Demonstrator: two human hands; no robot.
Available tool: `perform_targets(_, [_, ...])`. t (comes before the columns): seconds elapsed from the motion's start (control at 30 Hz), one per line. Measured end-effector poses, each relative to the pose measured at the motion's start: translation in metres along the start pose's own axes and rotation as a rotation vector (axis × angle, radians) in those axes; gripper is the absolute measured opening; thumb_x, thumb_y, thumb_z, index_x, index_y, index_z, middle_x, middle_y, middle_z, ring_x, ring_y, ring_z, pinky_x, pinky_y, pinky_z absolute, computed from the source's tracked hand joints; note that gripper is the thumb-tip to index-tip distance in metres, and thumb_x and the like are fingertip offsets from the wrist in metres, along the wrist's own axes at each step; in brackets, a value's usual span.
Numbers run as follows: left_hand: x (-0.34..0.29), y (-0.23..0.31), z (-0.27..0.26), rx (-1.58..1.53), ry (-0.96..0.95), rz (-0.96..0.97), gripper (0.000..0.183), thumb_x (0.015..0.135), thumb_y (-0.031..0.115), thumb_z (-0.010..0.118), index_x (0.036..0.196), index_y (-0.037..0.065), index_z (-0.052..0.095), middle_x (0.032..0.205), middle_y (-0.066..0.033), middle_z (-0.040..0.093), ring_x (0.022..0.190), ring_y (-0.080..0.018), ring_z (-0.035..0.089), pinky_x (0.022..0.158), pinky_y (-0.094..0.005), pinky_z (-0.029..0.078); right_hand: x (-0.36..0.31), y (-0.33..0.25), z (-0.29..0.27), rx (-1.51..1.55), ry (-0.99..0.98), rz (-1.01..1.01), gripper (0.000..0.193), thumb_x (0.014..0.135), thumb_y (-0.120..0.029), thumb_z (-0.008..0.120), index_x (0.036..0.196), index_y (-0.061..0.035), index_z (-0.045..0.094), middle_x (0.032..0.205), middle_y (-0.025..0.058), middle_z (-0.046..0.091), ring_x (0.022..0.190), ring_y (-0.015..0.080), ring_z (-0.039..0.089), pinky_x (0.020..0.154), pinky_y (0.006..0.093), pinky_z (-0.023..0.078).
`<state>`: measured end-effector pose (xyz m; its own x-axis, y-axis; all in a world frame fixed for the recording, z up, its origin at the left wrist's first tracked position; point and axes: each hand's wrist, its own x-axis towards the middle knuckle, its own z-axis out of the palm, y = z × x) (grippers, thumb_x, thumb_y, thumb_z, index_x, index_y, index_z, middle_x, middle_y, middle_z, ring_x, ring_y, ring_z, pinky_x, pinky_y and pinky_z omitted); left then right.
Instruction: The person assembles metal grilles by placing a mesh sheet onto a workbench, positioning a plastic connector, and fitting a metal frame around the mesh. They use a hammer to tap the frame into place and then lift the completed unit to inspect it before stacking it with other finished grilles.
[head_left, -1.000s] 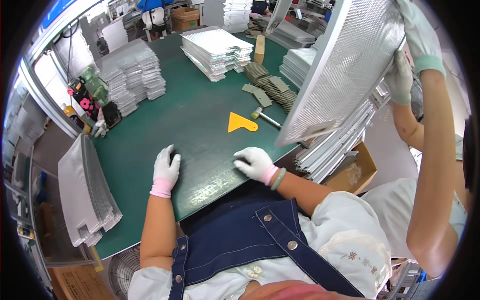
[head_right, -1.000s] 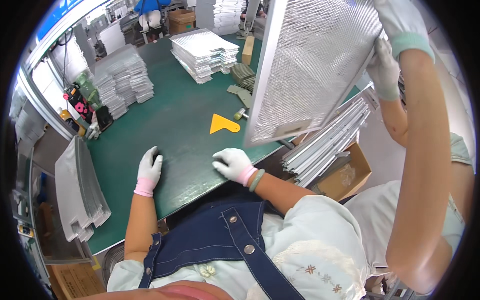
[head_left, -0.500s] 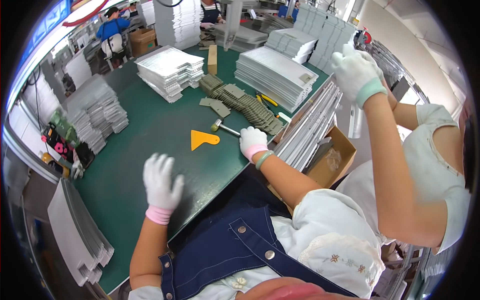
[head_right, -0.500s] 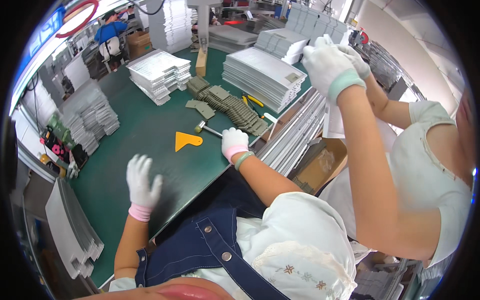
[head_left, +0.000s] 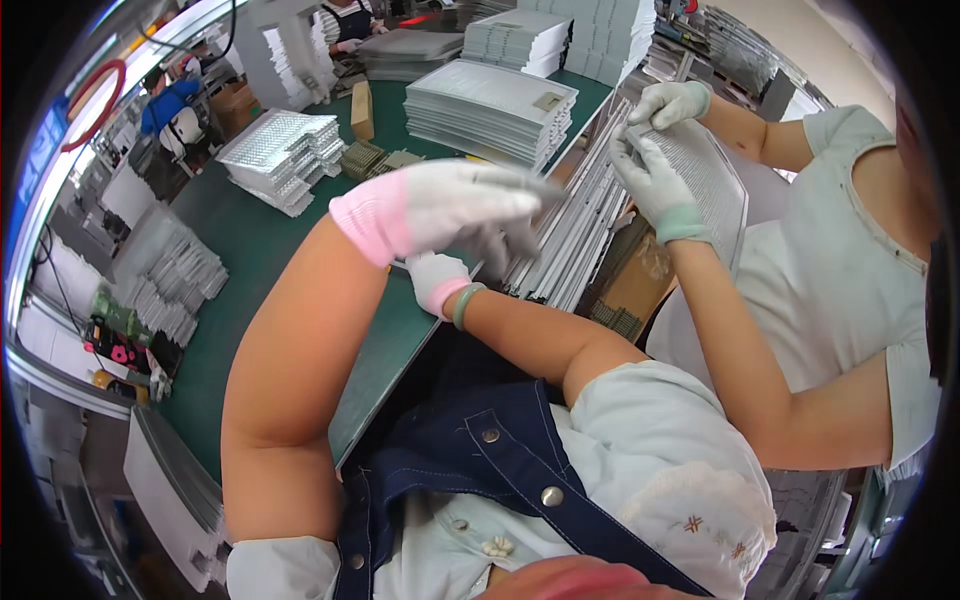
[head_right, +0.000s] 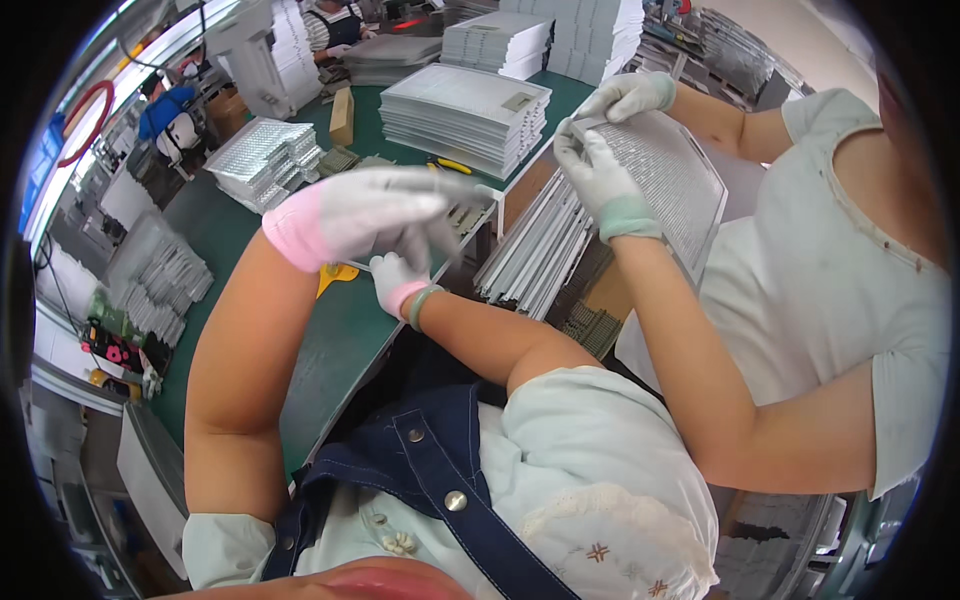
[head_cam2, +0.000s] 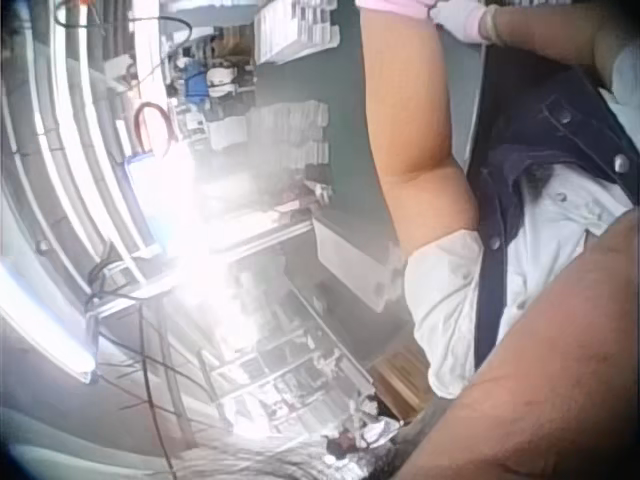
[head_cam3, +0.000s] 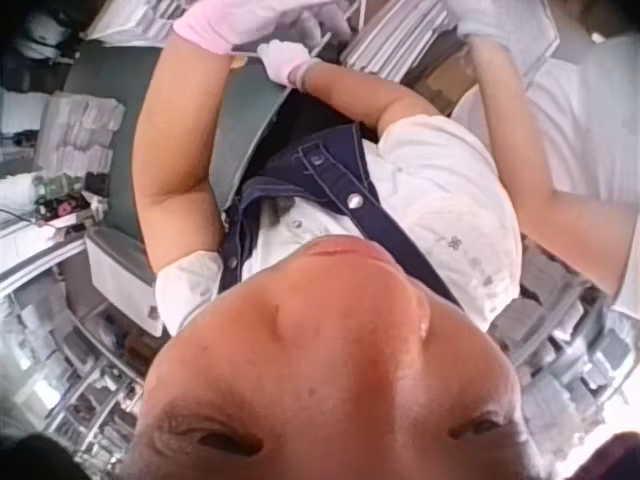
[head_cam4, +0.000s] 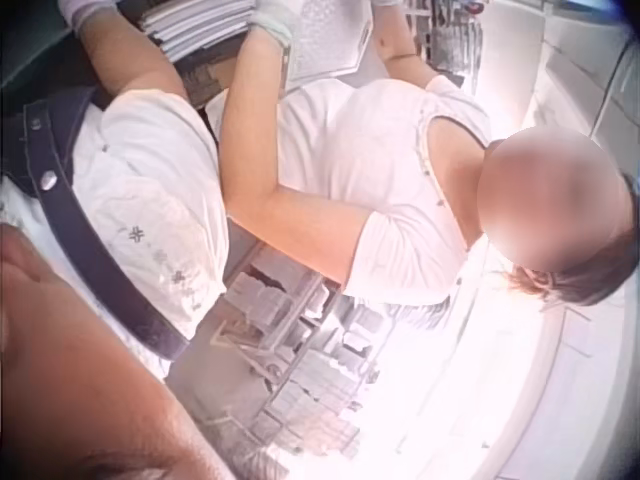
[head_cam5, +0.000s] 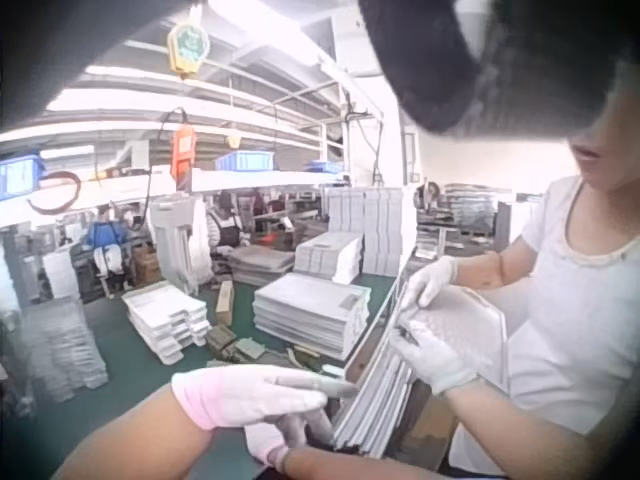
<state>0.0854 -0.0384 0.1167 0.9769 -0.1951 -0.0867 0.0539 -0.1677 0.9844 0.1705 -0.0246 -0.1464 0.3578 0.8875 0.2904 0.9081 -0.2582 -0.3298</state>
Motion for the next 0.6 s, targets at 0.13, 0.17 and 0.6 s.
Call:
perform_targets(0.13, [0.001, -0.022, 0.015, 0.479, 0.201, -0.257, 0.05, 0.093, 0.032, 0.059, 0.133, 0.002, 0.055, 0.088, -0.0142, 0.07, 0.072, -0.0216, 0.069, 0.067, -0.0327, 0.055, 0.017, 0.021, 0.013, 0.077, 0.291, -0.082, 0.033, 0.089, -0.016, 0.055, 0.119, -0.0026, 0.058, 0.114, 0.0214, 0.064, 0.096, 0.0339, 0.067, 0.096, 0.0418, 0.047])
perform_targets(0.17, [0.002, -0.035, 0.015, 1.037, 0.457, -0.171, 0.039, 0.09, 0.025, 0.061, 0.122, 0.001, 0.061, 0.089, -0.0191, 0.069, 0.078, -0.0316, 0.069, 0.071, -0.0389, 0.054, 0.015, 0.024, -0.004, 0.106, 0.272, -0.075, 0.031, 0.089, -0.017, 0.055, 0.116, -0.0023, 0.059, 0.109, 0.0217, 0.065, 0.095, 0.0346, 0.067, 0.093, 0.043, 0.049])
perform_targets(0.6, [-0.123, -0.087, 0.022, 0.863, 0.814, -0.319, 0.03, 0.092, 0.023, 0.059, 0.108, 0.0, 0.068, 0.091, -0.021, 0.069, 0.086, -0.0347, 0.067, 0.079, -0.0404, 0.051, 0.1, -0.048, -0.165, -0.179, -0.227, -0.105, 0.029, 0.088, -0.015, 0.054, 0.115, -0.0045, 0.058, 0.098, 0.0185, 0.07, 0.095, 0.0372, 0.068, 0.079, 0.0463, 0.053])
